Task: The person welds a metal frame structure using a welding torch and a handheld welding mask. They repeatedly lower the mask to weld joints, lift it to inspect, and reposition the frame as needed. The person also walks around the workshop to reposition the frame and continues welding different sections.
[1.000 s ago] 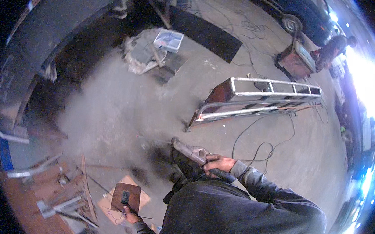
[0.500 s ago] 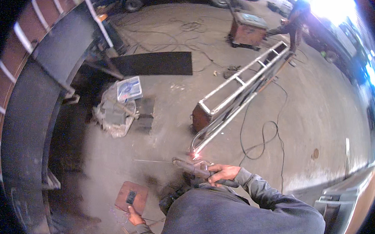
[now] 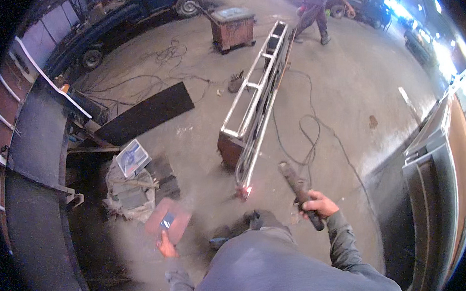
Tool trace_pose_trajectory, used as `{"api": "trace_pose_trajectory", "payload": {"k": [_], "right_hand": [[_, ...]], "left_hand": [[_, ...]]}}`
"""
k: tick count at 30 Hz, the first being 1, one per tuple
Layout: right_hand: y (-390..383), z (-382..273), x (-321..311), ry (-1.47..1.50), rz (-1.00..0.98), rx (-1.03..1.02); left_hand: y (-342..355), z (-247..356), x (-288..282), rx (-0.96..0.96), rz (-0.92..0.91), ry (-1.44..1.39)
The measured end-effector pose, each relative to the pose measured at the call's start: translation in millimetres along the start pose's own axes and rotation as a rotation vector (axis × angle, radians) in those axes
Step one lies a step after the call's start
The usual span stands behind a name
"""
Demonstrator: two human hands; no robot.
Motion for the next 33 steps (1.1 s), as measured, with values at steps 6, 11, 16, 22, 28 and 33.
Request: {"api": "trace_pose_trajectory", "payload": {"k": [6, 11, 16, 22, 28, 33], "right_hand": [[-71, 80, 31, 0.1, 0.165, -0.141], [-126, 162, 53, 0.207, 0.367, -0.164], [-175, 236, 68, 0.33, 0.425, -0.205], [-213, 293, 69, 0.369, 0.428, -0.244], [-265, 374, 61, 0.46, 0.508, -0.221], [-302, 417, 65, 0.43, 0.577, -0.139]], "left_hand": [[65, 11, -51, 0.098, -0.115, 0.163], [91, -10, -88, 0.041, -0.193, 0.269], [81, -7, -70, 0.023, -0.268, 0.182], [86, -17, -60, 0.054, -0.407, 0.221], [37, 4, -71, 0.125, -0.46, 0.273], [25, -9, -99, 0.075, -0.457, 0.291]]}}
Point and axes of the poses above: each hand's wrist, its own y-axis towards the middle knuckle, its own x-axis out of the palm, z = x × y, the point moved 5 cm from there along y, towards the middle knuckle, and after that the axes turned 13 degrees about y, right-handed, at the moved point
